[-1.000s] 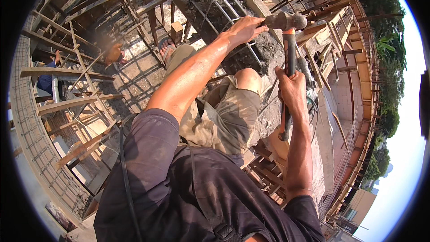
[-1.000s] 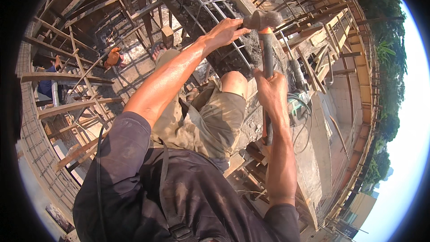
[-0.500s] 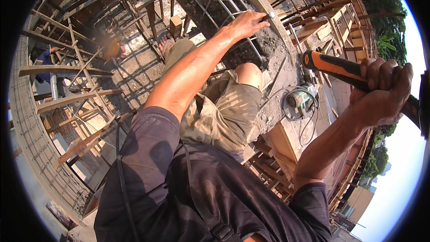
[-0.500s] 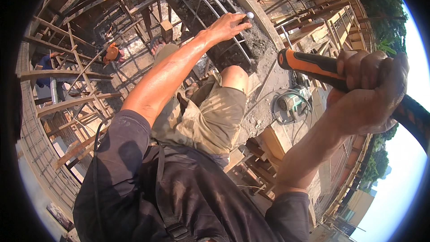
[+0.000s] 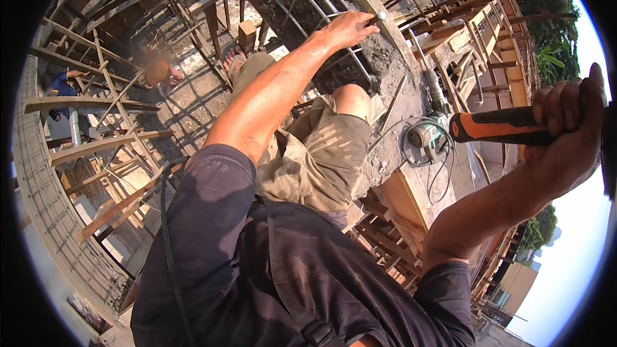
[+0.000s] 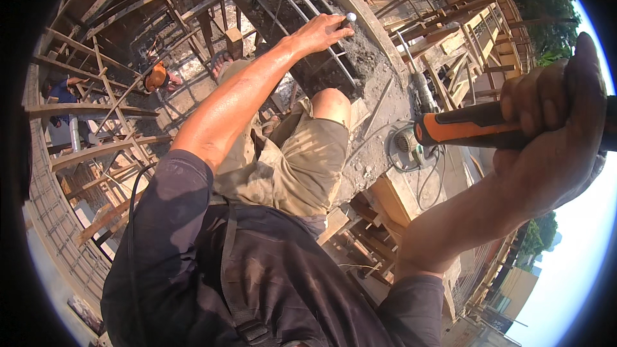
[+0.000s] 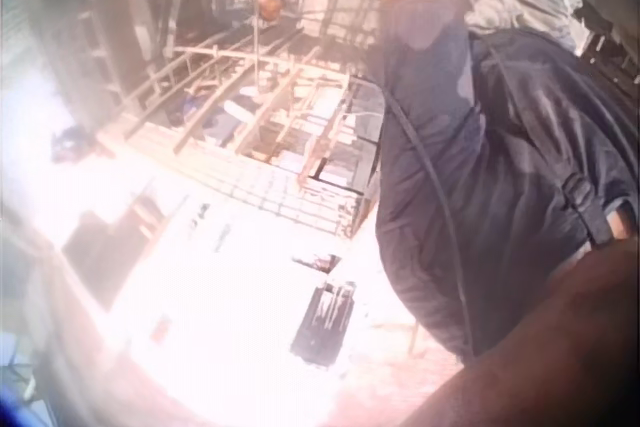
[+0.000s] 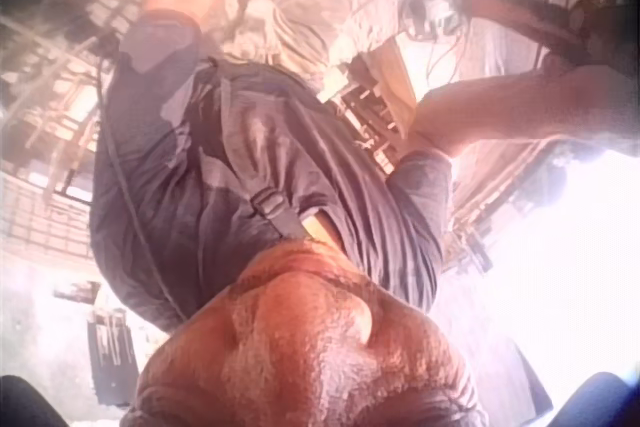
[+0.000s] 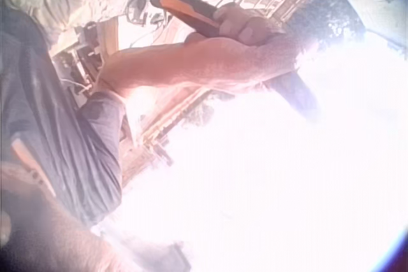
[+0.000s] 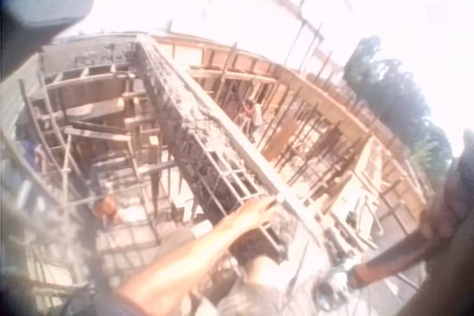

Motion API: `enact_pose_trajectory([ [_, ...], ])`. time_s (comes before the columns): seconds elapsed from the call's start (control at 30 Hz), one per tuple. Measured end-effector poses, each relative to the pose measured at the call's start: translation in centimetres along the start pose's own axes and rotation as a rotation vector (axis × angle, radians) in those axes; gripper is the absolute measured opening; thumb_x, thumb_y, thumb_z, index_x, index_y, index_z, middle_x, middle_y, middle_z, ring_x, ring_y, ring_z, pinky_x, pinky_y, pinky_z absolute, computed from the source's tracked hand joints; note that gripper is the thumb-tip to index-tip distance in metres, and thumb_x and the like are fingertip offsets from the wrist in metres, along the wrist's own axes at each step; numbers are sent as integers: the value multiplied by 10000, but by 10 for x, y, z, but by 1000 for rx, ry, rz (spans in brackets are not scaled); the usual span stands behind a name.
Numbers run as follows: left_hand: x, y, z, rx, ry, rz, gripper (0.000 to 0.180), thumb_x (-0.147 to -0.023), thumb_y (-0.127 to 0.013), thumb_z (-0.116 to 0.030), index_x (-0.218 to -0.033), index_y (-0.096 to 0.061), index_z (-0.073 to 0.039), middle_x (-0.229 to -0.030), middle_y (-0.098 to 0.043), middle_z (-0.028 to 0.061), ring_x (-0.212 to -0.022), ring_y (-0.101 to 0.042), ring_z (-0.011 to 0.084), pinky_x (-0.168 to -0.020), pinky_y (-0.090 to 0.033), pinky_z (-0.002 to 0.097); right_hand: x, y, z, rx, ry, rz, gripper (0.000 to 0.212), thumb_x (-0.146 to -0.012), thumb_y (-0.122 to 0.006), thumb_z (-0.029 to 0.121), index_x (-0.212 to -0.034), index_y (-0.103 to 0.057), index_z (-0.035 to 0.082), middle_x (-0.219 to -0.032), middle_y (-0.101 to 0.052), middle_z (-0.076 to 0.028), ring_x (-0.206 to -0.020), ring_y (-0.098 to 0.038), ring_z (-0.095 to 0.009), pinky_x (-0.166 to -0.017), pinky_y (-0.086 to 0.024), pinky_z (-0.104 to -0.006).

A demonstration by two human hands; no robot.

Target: The person uses a hammer and a chisel to chip away excess concrete from a rebar-reinforced structure and later uses a power drill on the surface.

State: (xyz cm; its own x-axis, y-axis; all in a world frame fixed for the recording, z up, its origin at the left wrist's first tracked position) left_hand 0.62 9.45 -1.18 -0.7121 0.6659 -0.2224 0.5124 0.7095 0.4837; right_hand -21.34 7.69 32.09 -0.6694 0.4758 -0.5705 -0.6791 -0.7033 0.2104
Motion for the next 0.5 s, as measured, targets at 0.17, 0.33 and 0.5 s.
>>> enact_pose_trajectory([
  [0.17, 11, 3, -4, 11, -32, -13, 502, -954, -608, -459, -1211, -646, -29, -1007, -696, 221, -939, -675, 349, -817, -505, 478, 30, -25, -81, -96, -20, -109, 319, -954, -549, 165, -665, -427, 107, -525, -349, 28, -471, -380, -89, -490, -372, -281],
  [0.33, 4, 1, 13, 109, -160, -96, 417, -927, -652, -379, -1169, -650, -39, -921, -683, 218, -897, -661, 376, -792, -490, 469, 105, -5, -177, 480, -740, 405, 316, -871, -661, 234, -681, -566, 1, -562, -514, -4, -507, -470, -86, -485, -380, -301],
  [0.5, 2, -4, 18, 48, -63, -76, 447, -933, -630, -434, -1094, -656, -18, -905, -680, 219, -864, -647, 378, -774, -476, 470, 60, -15, -59, 206, -531, 167, 264, -884, -736, 205, -776, -545, 58, -576, -464, 40, -448, -397, -34, -403, -298, -225],
])
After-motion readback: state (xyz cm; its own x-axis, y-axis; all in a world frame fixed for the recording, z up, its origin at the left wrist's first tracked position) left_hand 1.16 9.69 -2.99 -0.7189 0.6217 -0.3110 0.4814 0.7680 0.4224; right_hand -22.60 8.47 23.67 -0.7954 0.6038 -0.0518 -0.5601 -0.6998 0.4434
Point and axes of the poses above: each hand's wrist, its own x-axis away from the middle knuckle, its own y-axis out of the back of the hand, z = x × y, the point moved 1 cm from there along -x, towards the middle knuckle
